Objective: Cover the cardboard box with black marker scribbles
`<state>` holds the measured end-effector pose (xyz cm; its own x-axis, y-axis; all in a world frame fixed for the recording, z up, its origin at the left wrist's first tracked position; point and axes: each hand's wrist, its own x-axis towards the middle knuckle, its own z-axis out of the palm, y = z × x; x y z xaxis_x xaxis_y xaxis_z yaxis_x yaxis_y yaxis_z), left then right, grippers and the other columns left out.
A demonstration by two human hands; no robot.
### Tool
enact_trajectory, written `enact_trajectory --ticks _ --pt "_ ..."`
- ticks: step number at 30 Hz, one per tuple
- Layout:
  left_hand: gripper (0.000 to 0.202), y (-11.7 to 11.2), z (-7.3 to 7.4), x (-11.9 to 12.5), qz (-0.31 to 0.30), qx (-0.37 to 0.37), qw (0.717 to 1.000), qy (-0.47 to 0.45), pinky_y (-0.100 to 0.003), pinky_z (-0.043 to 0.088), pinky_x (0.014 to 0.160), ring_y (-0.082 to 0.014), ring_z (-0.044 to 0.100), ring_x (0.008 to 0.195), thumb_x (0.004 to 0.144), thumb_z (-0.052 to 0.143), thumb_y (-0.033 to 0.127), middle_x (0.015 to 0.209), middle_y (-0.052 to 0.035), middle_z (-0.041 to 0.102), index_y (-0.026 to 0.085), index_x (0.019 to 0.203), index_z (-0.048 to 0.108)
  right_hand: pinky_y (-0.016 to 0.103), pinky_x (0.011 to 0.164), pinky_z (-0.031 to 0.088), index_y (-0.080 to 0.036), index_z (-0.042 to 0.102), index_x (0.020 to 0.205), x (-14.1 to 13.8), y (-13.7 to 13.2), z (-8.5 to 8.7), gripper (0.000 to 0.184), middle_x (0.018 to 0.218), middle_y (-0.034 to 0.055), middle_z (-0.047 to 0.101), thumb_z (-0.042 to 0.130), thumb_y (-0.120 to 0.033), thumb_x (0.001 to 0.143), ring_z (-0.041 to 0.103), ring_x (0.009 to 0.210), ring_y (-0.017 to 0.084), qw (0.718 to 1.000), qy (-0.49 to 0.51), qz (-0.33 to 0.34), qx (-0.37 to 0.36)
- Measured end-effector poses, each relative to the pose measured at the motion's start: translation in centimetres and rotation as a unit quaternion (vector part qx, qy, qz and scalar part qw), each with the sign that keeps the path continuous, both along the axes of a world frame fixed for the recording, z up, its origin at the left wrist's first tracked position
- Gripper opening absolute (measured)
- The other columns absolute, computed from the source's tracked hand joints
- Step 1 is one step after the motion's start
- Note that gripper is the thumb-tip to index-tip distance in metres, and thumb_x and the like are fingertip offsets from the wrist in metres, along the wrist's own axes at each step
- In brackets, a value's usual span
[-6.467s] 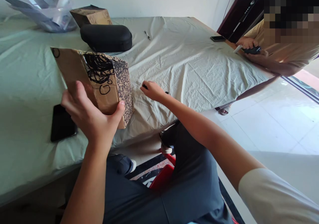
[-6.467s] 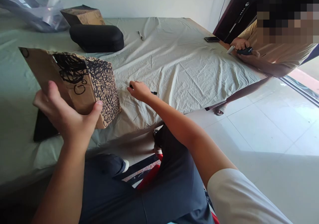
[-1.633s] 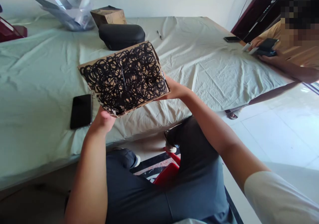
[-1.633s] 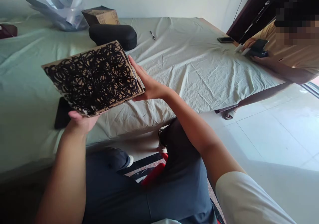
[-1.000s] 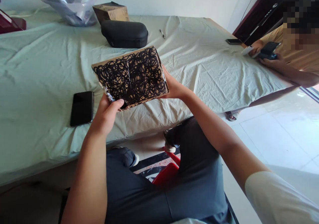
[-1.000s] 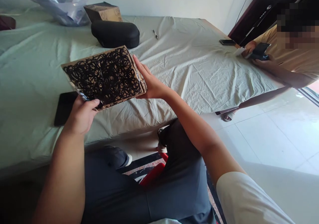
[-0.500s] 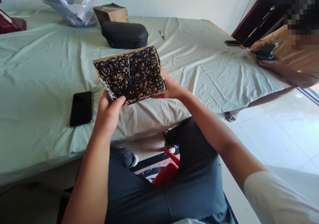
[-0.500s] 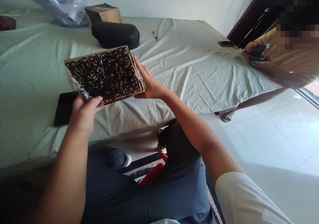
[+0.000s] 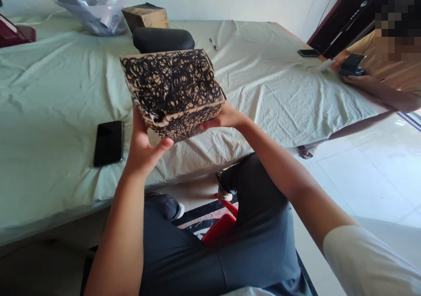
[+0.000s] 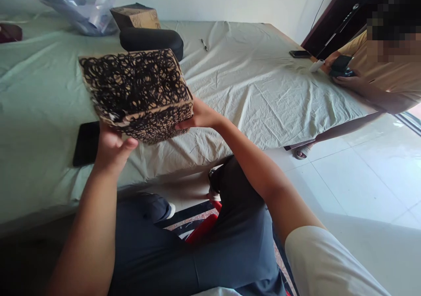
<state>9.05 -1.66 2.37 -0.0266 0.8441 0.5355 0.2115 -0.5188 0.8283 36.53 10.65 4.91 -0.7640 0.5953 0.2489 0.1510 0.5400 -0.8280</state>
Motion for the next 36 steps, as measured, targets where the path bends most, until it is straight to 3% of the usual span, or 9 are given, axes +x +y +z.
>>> enact_trajectory --ticks 3,6,8,11,14,16,24,31,36 --pt "0.119 0.2 -0.1 -1.0 0.039 0.027 0.998 0.036 -0.058 0.022 0.147 -0.0401 0.04 0.172 0.063 0.105 0.058 0.178 -0.0136 0.048 0.032 0.165 0.049 0.052 0.127 0.057 -0.021 0.058 0.163 0.2 -0.5 0.5 0.111 0.162 0.0154 0.069 0.093 -0.077 0.073 0.062 0.154 0.038 0.995 0.037 0.033 -0.083" --pt "0.108 0.4 0.0 -1.4 0.061 0.048 0.997 -0.026 -0.059 0.028 0.146 -0.0372 0.046 0.168 0.072 0.096 0.058 0.175 -0.008 0.052 0.035 0.166 0.049 0.043 0.114 0.065 -0.026 0.051 0.171 1.3 0.7 0.2 0.102 0.163 0.0132 0.069 0.078 -0.08 0.089 0.071 0.14 0.03 0.989 0.038 0.01 -0.143" --pt "0.111 0.6 -0.1 -1.6 0.089 0.07 0.992 -0.047 -0.056 0.029 0.146 -0.0351 0.041 0.172 0.07 0.094 0.057 0.178 -0.0044 0.05 0.037 0.169 0.047 0.04 0.105 0.067 -0.027 0.047 0.175 2.4 2.3 -0.5 0.087 0.161 0.0145 0.071 0.061 -0.074 0.103 0.077 0.128 0.027 0.984 0.024 -0.095 -0.149" --pt "0.121 0.9 -0.5 -2.0 0.153 0.089 0.984 -0.035 -0.052 0.027 0.147 -0.0334 0.031 0.177 0.067 0.092 0.047 0.185 -0.0031 0.041 0.036 0.175 0.04 0.043 0.109 0.063 -0.013 0.052 0.172 3.5 4.1 -2.0 0.081 0.147 0.0204 0.077 0.075 -0.042 0.099 0.076 0.119 0.028 0.95 -0.089 -0.294 -0.056" --pt "0.121 1.1 -0.9 -2.3 0.18 0.073 0.98 -0.04 -0.053 0.029 0.146 -0.0345 0.035 0.175 0.067 0.088 0.048 0.186 -0.0038 0.039 0.035 0.176 0.037 0.058 0.121 0.053 -0.016 0.074 0.152 3.1 4.1 -3.0 0.062 0.144 0.0206 0.076 0.082 -0.029 0.092 0.068 0.134 0.038 0.907 -0.3 -0.296 0.002" --pt "0.122 1.1 -1.0 -2.4 0.178 0.069 0.981 -0.039 -0.054 0.03 0.146 -0.0347 0.036 0.175 0.068 0.088 0.048 0.186 -0.0037 0.04 0.034 0.177 0.036 0.064 0.119 0.05 -0.019 0.082 0.137 2.2 3.5 -3.2 0.044 0.148 0.0208 0.072 0.078 -0.029 0.095 0.059 0.145 0.044 0.89 -0.356 -0.282 0.034" --pt "0.114 0.9 -1.0 -2.2 0.132 0.109 0.983 -0.062 -0.053 0.026 0.147 -0.0334 0.033 0.177 0.067 0.092 0.034 0.182 -0.0031 0.046 0.035 0.173 0.048 0.04 0.096 0.052 -0.013 0.063 0.142 -0.1 3.4 -2.3 0.036 0.126 0.0188 0.079 0.044 -0.019 0.113 0.067 0.105 0.029 0.892 -0.335 -0.301 0.038" --pt "0.118 1.3 -1.0 -2.4 0.156 0.089 0.981 -0.071 -0.053 0.029 0.146 -0.0338 0.039 0.173 0.065 0.092 0.043 0.183 -0.0058 0.044 0.031 0.172 0.043 0.037 0.085 0.046 -0.016 0.067 0.128 0.1 3.5 -2.2 0.026 0.115 0.0157 0.077 0.046 -0.026 0.115 0.063 0.094 0.028 0.894 -0.304 -0.328 0.032" --pt "0.131 2.1 -2.0 -3.0 0.146 0.106 0.982 -0.058 -0.054 0.027 0.146 -0.0356 0.032 0.175 0.06 0.088 0.044 0.185 -0.012 0.039 0.022 0.175 0.032 0.033 0.082 0.041 -0.017 0.069 0.13 0.3 3.3 -2.2 0.023 0.107 0.0101 0.074 0.056 -0.028 0.114 0.061 0.09 0.024 0.904 -0.28 -0.321 0.036"
